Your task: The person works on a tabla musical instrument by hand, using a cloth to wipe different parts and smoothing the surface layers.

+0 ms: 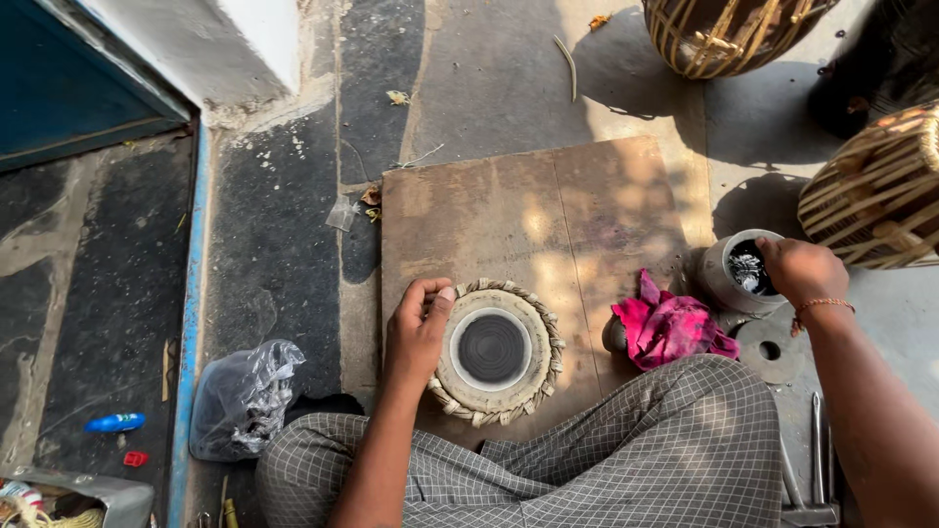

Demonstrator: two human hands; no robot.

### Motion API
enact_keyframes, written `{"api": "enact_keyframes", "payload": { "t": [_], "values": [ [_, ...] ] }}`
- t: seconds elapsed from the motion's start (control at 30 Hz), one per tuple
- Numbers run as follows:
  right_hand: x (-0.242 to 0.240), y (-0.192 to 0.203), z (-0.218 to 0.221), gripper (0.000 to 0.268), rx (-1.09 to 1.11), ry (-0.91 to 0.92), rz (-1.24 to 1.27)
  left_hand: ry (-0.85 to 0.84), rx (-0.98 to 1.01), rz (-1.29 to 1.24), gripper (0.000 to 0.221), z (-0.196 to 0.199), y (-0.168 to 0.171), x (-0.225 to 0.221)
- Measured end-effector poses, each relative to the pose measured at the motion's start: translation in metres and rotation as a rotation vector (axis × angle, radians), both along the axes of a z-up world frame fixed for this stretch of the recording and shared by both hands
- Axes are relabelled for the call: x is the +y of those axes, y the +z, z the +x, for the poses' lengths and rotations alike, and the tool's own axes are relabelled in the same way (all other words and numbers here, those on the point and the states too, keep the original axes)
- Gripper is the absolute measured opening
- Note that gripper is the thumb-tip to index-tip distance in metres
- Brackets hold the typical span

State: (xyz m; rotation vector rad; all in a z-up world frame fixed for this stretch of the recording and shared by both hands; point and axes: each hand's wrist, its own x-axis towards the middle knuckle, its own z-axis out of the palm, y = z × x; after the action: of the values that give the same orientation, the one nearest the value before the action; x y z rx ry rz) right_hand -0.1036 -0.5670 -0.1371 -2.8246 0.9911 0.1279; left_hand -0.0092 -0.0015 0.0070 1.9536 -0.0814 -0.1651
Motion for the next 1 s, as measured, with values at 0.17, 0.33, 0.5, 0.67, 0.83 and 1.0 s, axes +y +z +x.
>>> {"api": "enact_keyframes", "payload": {
  "t": [0.17,0.33,0.5,0.67,0.83,1.0],
  "values": [
    [-0.007,0.007,-0.003,0.031,-0.174,0.144,0.016,0.005,-0.185,-0.142,0.059,-0.029,0.04,0.022],
    [0.003,0.022,0.002,0.034,-0.177,0.138,-0.09,-0.129,-0.53,-0.017,0.081,-0.091,0.048,0.05],
    [0.033,0.042,0.004,0.051,-0.124,0.011,-0.114,-0.348,-0.898,0.765,0.118,-0.097,0.021,0.061],
    [0.039,0.058,-0.006,0.048,-0.205,0.079,-0.127,-0.311,-0.65,0.13,0.1,-0.118,0.017,0.052],
    [0.034,0.065,-0.016,0.031,-0.433,0.215,0.024,-0.46,-0.805,0.588,0.115,-0.12,0.011,0.032],
    [0.033,0.067,-0.021,0.024,-0.355,0.169,-0.043,-0.482,-0.816,0.479,0.113,-0.12,0.006,0.029]
  ]
}}
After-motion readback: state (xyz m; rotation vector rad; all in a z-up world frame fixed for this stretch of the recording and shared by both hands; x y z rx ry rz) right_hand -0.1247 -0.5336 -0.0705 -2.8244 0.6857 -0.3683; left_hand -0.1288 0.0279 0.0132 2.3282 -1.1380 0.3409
